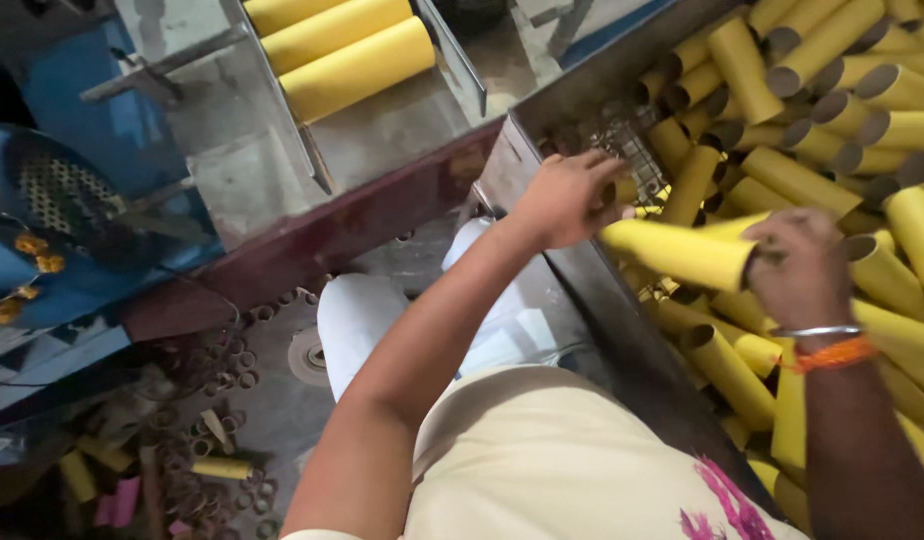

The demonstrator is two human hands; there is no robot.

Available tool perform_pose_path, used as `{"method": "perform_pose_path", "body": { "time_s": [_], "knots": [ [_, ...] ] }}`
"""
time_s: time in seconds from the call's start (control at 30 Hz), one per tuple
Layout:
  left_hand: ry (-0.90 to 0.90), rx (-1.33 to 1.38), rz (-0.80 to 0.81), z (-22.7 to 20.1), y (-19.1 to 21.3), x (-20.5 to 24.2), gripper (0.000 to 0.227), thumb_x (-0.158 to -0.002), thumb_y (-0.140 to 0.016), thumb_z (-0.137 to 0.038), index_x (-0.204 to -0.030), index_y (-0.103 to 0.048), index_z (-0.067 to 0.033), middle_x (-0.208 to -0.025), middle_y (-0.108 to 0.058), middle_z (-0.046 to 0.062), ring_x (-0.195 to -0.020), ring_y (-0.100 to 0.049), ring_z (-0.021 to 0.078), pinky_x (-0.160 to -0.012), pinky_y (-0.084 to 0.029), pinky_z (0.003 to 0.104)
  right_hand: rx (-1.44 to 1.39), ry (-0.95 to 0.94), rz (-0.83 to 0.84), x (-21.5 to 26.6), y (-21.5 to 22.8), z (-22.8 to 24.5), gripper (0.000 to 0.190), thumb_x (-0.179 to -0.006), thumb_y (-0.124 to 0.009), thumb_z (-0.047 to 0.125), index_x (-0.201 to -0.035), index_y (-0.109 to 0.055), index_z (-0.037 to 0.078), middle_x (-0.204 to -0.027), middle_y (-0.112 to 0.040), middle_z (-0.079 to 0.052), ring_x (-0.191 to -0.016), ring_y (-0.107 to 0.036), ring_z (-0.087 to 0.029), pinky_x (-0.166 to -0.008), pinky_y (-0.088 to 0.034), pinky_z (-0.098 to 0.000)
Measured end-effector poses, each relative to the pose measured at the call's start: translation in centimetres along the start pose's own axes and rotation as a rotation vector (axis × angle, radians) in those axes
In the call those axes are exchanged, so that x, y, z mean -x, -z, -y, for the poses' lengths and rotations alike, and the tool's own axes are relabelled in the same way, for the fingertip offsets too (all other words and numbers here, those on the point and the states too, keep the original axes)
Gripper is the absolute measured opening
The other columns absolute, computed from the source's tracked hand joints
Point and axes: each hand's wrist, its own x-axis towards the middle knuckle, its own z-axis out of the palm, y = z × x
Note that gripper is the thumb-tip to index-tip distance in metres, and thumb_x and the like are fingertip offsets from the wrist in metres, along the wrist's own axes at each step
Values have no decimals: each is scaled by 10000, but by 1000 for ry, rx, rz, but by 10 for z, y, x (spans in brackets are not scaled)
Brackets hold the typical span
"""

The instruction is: The person repeatedly picks up yellow cylindrical objects from a metal tray and places them into a wire basket. The person handles the cylinders one at a time or in small groups, moving them from the tray to the basket.

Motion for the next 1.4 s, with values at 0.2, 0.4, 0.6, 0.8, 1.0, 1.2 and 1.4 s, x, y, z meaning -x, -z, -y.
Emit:
{"method": "perform_pose_path", "body": {
  "time_s": [0.2, 0.4, 0.6, 0.8, 1.0, 1.2, 1.4],
  "knots": [
    [124, 346, -507, 4, 55, 35, 492, -1016, -724, -281, -1438, -549, -100, -1317, -587, 111, -1161, -639, 227, -1089, -535, 367, -647, 572, -336, -75, 54, 108, 396, -1036, -688, -134, -1387, -526, -49, -1442, -534, -141, -1196, -679, -253, -993, -612, -356],
    [135, 214, -813, 37, 138, 61, 594, -1043, -726, -326, -1501, -444, -75, -1434, -549, 138, -1310, -527, 281, -1156, -432, 400, -831, 797, -248, -157, 6, 189, 585, -1002, -696, -182, -1488, -508, 83, -1428, -557, -151, -1151, -645, -308, -920, -614, -369],
    [81, -530, -322, 69, 199, 47, 1320, -655, -936, -746, -1571, -320, -25, -1545, -431, 236, -1459, -382, 452, -1212, -239, 607, -970, 747, 137, -220, -89, 282, 702, -943, -514, -241, -1564, -461, 83, -1577, -538, -118, -1334, -670, -238, -1070, -598, -351],
    [514, -586, 45, 86, 184, 42, 1349, -526, -892, -709, -1582, -306, -108, -1459, -490, 189, -1408, -428, 379, -1218, -207, 611, -638, 926, 156, -229, -104, 287, 694, -862, -555, -224, -1483, -547, 84, -1532, -508, -193, -1283, -605, -297, -1073, -552, -405],
    [593, -796, 129, 96, 176, 49, 1314, -555, -871, -723, -1563, -320, -85, -1456, -455, 233, -1400, -396, 402, -1197, -139, 638, -465, 834, -243, -207, -64, 192, 466, -909, -692, -173, -1316, -682, 56, -1360, -672, -117, -1290, -660, -282, -1136, -549, -408],
    [207, -645, -154, 74, 137, 31, 952, -924, -800, -632, -1592, -397, -87, -1551, -467, 197, -1462, -427, 394, -1265, -210, 610, -611, 135, 113, -123, -102, 19, 328, -903, -706, 33, -1229, -684, 60, -1148, -726, -127, -1032, -700, -283, -927, -557, -360],
    [-20, -186, 16, 15, 38, -5, 836, -943, -755, -584, -1551, -448, -99, -1512, -482, 222, -1362, -514, 432, -1112, -445, 545, 0, -66, 367, -57, -168, -82, 504, -828, -787, 211, -1298, -668, 77, -1159, -692, -229, -1022, -663, -430, -887, -534, -490]
  ]
}}
